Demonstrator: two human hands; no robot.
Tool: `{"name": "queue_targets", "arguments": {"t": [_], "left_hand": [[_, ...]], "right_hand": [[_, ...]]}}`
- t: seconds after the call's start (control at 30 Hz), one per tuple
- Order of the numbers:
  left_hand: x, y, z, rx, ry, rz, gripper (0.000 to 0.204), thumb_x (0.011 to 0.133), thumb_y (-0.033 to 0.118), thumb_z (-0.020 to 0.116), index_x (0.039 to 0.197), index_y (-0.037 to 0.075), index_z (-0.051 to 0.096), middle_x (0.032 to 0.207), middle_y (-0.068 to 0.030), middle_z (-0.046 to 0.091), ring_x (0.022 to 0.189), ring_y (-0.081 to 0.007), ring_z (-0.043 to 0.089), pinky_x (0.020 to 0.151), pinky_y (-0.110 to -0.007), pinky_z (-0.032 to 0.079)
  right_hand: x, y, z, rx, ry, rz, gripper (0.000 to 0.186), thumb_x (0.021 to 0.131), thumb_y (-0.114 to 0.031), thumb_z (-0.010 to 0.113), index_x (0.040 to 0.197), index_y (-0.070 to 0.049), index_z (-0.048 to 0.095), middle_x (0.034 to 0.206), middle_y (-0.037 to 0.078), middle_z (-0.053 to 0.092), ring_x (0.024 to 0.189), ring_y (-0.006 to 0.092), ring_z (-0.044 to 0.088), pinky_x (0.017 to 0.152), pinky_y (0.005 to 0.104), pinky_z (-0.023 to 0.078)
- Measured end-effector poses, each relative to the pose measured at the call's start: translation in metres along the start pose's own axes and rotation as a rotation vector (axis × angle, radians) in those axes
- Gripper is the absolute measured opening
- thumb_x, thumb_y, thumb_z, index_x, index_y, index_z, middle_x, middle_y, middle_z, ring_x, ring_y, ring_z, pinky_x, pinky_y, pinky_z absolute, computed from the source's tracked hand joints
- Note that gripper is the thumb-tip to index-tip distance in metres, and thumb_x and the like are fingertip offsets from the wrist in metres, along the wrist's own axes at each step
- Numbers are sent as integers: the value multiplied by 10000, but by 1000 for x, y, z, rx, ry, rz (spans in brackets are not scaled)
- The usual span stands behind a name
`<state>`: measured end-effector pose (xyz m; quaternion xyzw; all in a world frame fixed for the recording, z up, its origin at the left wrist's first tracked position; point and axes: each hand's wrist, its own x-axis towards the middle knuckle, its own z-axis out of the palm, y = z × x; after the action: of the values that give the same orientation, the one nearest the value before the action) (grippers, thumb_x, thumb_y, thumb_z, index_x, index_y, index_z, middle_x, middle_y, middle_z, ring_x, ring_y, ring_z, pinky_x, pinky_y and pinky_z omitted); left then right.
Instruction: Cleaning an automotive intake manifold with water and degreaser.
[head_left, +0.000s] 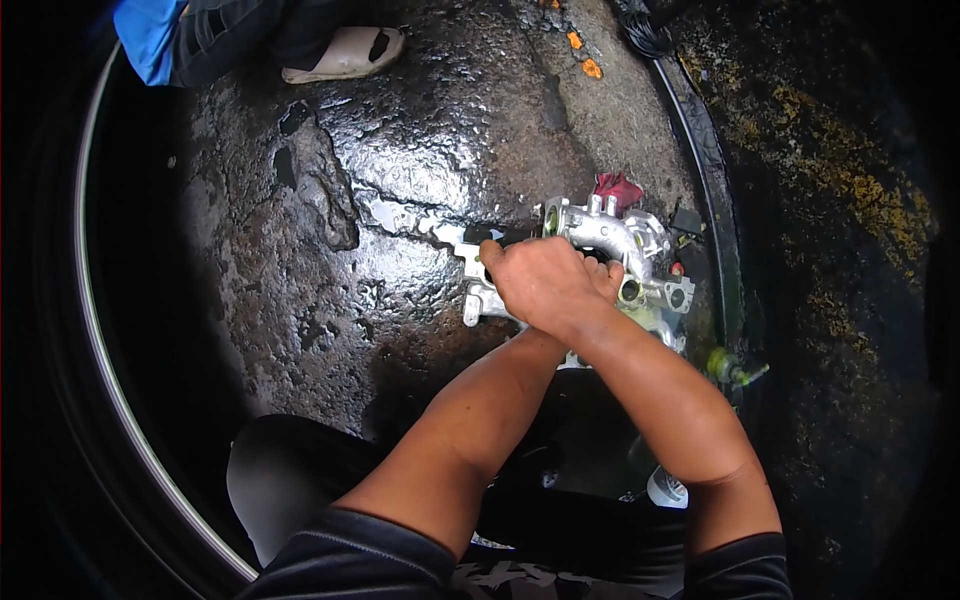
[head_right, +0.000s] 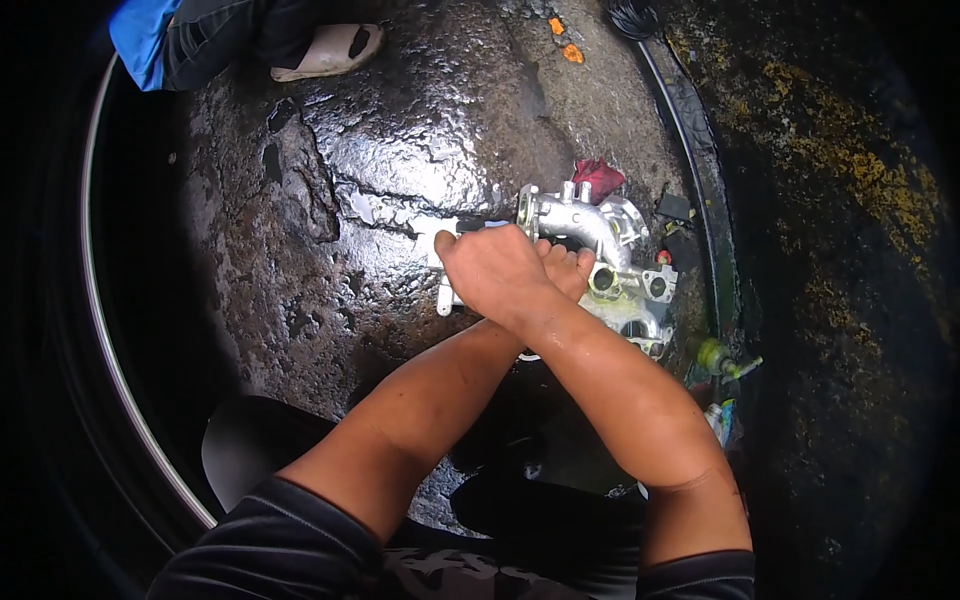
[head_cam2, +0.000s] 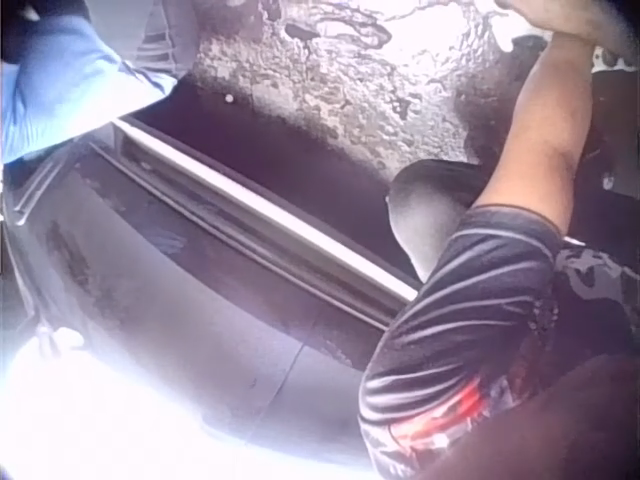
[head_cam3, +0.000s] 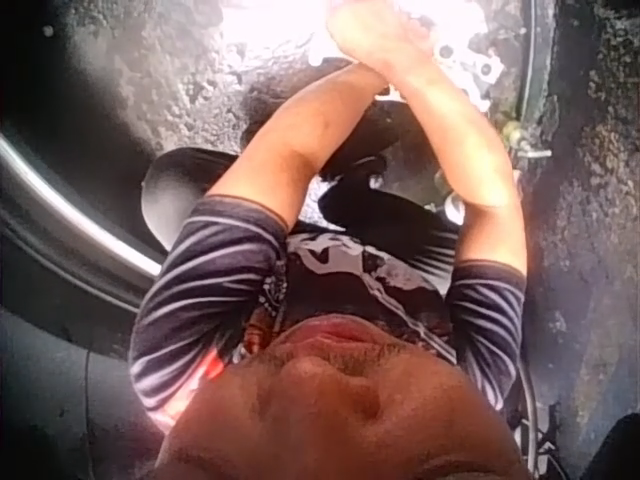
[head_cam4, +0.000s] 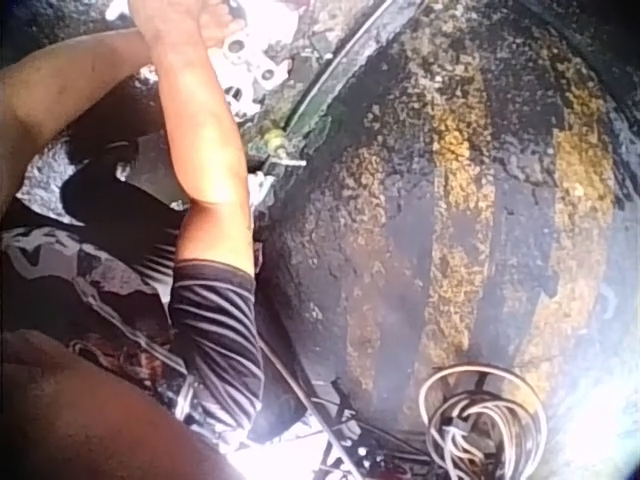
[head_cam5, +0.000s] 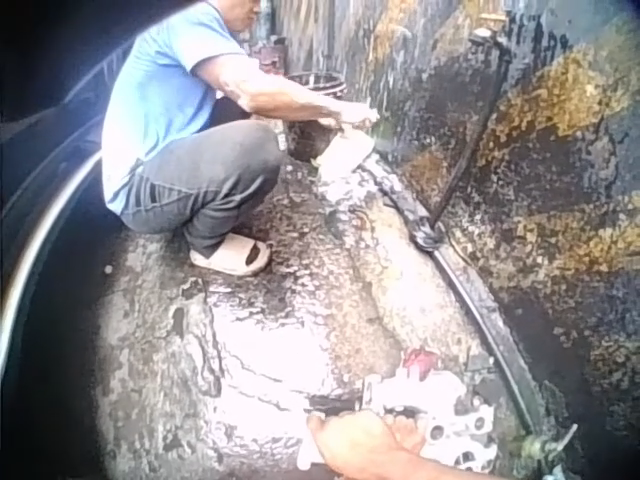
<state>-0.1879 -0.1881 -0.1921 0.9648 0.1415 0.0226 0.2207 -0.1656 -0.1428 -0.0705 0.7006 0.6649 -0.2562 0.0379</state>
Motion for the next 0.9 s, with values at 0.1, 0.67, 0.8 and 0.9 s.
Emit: {"name": "queue_targets", "arguments": {"t": [0.1, 0.67, 0.8, 0.9], "left_hand": [[5, 1, -3, -28, -40, -23, 207, 938, 185, 542, 1087, 63, 617, 910, -77, 675, 874, -260, 652, 833, -425, 461], [9, 5, 18, 4, 177, -92, 185, 962, 238, 528, 912, 118, 659, 801, -50, 692, 752, -255, 668, 744, -461, 505], [5, 4, 9, 75, 173, -57, 184, 966, 245, 528, 940, 121, 661, 843, -58, 701, 782, -257, 669, 756, -468, 506], [11, 6, 10, 24, 96, -68, 164, 955, 240, 536, 958, 116, 643, 837, -69, 689, 799, -261, 664, 762, -455, 491]], "right_hand": [[1, 3, 5, 8, 105, 24, 153, 878, -105, 587, 1009, -33, 620, 819, 201, 735, 743, 358, 744, 597, 503, 571], [-17, 19, 22, -248, 302, -352, 91, 842, -166, 615, 901, -96, 607, 798, 77, 689, 769, 258, 710, 651, 399, 569], [-18, 13, 10, -202, 331, -347, 99, 845, -172, 598, 910, -97, 593, 843, 83, 693, 796, 259, 710, 674, 395, 567], [-13, 20, 13, -186, 260, -326, 91, 855, -160, 593, 904, -85, 606, 820, 92, 700, 781, 268, 716, 648, 415, 575]]}}
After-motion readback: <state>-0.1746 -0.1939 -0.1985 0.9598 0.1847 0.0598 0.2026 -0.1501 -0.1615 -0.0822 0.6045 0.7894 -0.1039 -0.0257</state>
